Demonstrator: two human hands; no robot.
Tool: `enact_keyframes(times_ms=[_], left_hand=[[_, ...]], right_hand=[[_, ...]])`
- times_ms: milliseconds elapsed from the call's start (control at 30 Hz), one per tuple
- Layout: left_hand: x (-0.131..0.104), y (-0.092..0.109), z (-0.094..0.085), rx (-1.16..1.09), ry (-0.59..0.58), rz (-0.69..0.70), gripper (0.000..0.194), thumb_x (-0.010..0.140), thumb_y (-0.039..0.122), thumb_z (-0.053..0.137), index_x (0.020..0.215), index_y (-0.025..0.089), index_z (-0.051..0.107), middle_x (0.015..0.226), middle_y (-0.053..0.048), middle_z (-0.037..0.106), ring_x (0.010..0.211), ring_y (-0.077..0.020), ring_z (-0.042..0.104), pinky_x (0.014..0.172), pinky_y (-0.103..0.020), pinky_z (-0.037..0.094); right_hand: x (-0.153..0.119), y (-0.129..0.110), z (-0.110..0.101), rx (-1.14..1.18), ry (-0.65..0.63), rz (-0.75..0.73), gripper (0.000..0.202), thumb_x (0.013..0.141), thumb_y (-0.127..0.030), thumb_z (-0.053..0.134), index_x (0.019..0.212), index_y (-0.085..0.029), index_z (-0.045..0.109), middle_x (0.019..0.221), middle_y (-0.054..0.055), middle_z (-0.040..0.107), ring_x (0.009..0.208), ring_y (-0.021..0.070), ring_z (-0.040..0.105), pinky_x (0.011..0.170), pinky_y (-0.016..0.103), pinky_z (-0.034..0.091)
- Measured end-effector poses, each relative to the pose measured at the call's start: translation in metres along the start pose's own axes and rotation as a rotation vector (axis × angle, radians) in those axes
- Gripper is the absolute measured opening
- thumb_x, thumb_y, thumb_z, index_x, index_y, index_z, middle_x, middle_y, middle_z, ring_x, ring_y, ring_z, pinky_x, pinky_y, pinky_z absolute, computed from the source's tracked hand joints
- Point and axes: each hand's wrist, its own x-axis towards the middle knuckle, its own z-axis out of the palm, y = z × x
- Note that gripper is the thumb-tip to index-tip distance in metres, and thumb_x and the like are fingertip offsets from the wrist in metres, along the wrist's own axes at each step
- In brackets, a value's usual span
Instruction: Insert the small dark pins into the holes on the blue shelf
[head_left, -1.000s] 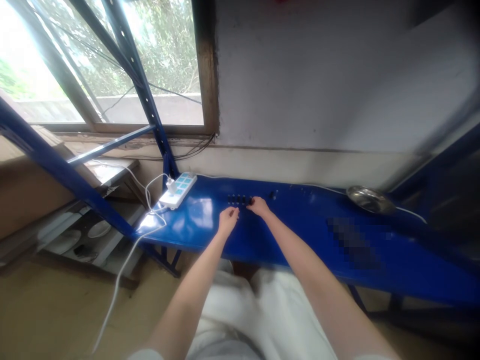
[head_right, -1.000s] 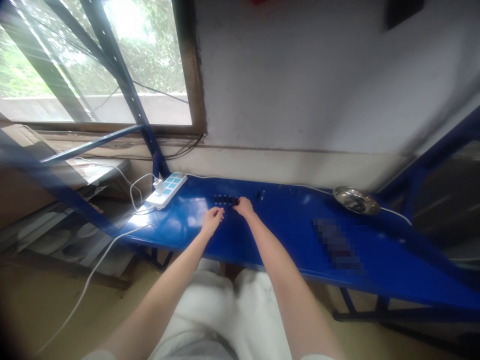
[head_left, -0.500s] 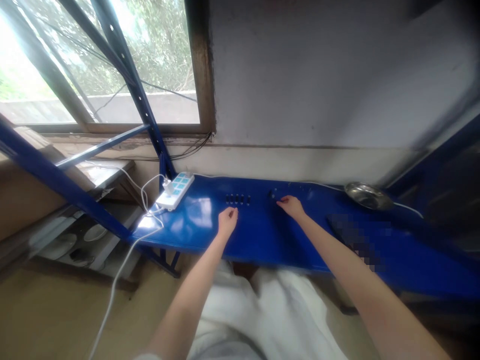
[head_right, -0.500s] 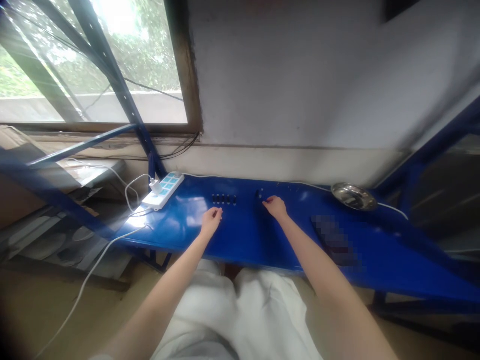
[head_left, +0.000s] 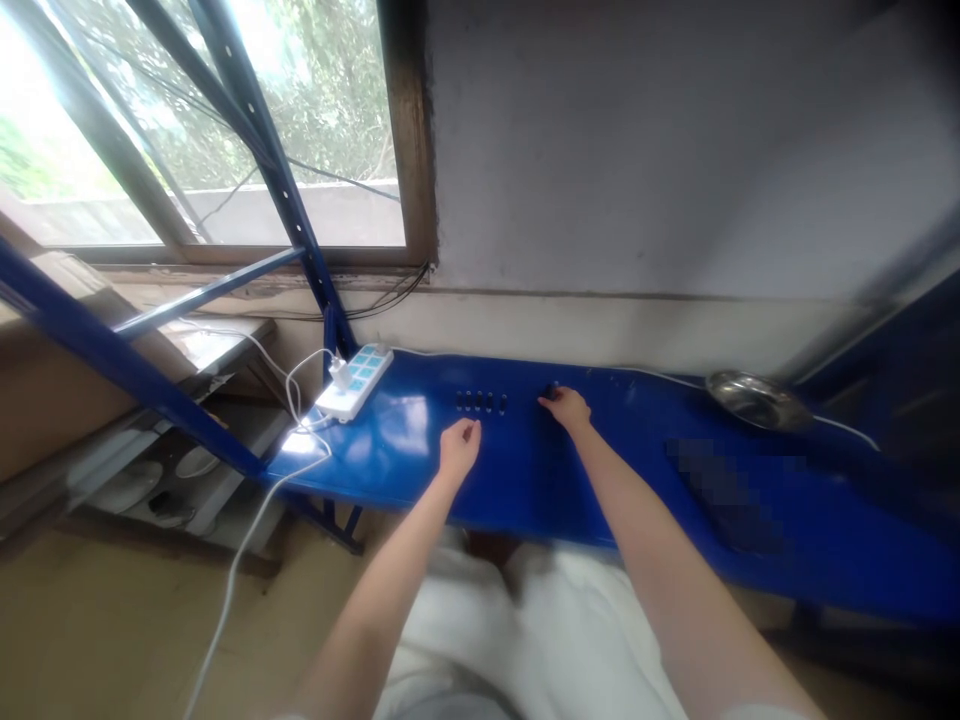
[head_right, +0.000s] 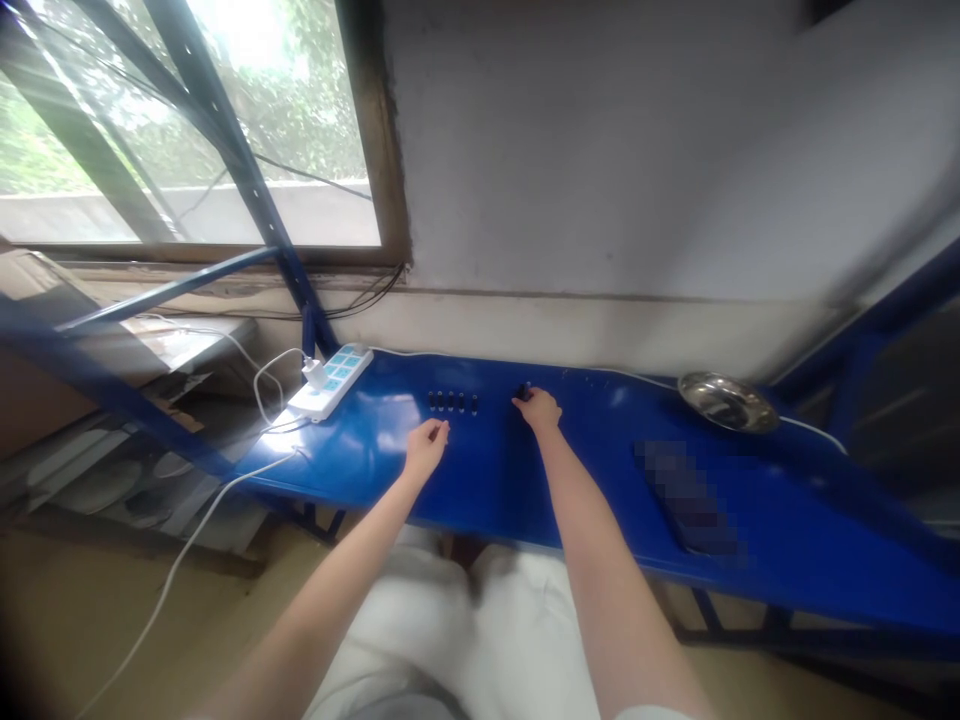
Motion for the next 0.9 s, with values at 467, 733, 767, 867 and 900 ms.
enact_keyframes(times_ms=[467,733,767,867,900], left_hand=[[-0.005,0.011,0.002,0.1,-0.074,0.176,0.033,0.085,0.042,0.041,0.087,0.017,0.063,0.072,-0.004,0.061,0.065,-0.0142,0.055,0.06,-0.025,0.044],[0.002,0.058,0.011,0.231,-0.185,0.494,0.042,0.089,0.031,0.035,0.13,0.025,0.043,0.103,-0.007,0.06,0.088,-0.0167,0.057,0.078,-0.027,0.044],[0.006,0.063,0.012,0.234,-0.202,0.513,0.04,0.089,0.029,0.036,0.127,0.025,0.046,0.105,-0.007,0.06,0.091,-0.0173,0.057,0.08,-0.027,0.044],[0.019,0.073,0.013,0.251,-0.25,0.557,0.033,0.087,0.025,0.039,0.116,0.023,0.056,0.106,-0.007,0.061,0.094,-0.0178,0.057,0.084,-0.028,0.043],[0.022,0.075,0.013,0.262,-0.255,0.561,0.031,0.086,0.023,0.04,0.111,0.022,0.058,0.104,-0.007,0.062,0.093,-0.0177,0.057,0.084,-0.028,0.043]], right_hand=[[-0.054,-0.012,-0.021,0.076,0.003,-0.388,0.017,0.078,-0.032,0.052,0.075,-0.017,0.06,0.074,0.004,0.063,0.066,0.0151,0.057,0.057,0.024,0.039],[-0.09,-0.036,-0.065,-0.048,0.002,-0.627,0.01,0.077,-0.025,0.055,0.075,-0.017,0.061,0.075,0.005,0.062,0.066,0.0137,0.053,0.058,0.023,0.036],[-0.092,-0.038,-0.069,-0.067,-0.003,-0.633,0.011,0.077,-0.024,0.054,0.072,-0.017,0.06,0.073,0.005,0.061,0.064,0.0135,0.053,0.057,0.023,0.035],[-0.097,-0.04,-0.078,-0.102,-0.029,-0.659,0.015,0.078,-0.022,0.053,0.065,-0.017,0.058,0.068,0.004,0.06,0.06,0.0127,0.052,0.056,0.023,0.034],[-0.098,-0.04,-0.08,-0.097,-0.039,-0.671,0.014,0.077,-0.022,0.052,0.065,-0.017,0.058,0.068,0.003,0.06,0.06,0.0126,0.052,0.055,0.023,0.033]])
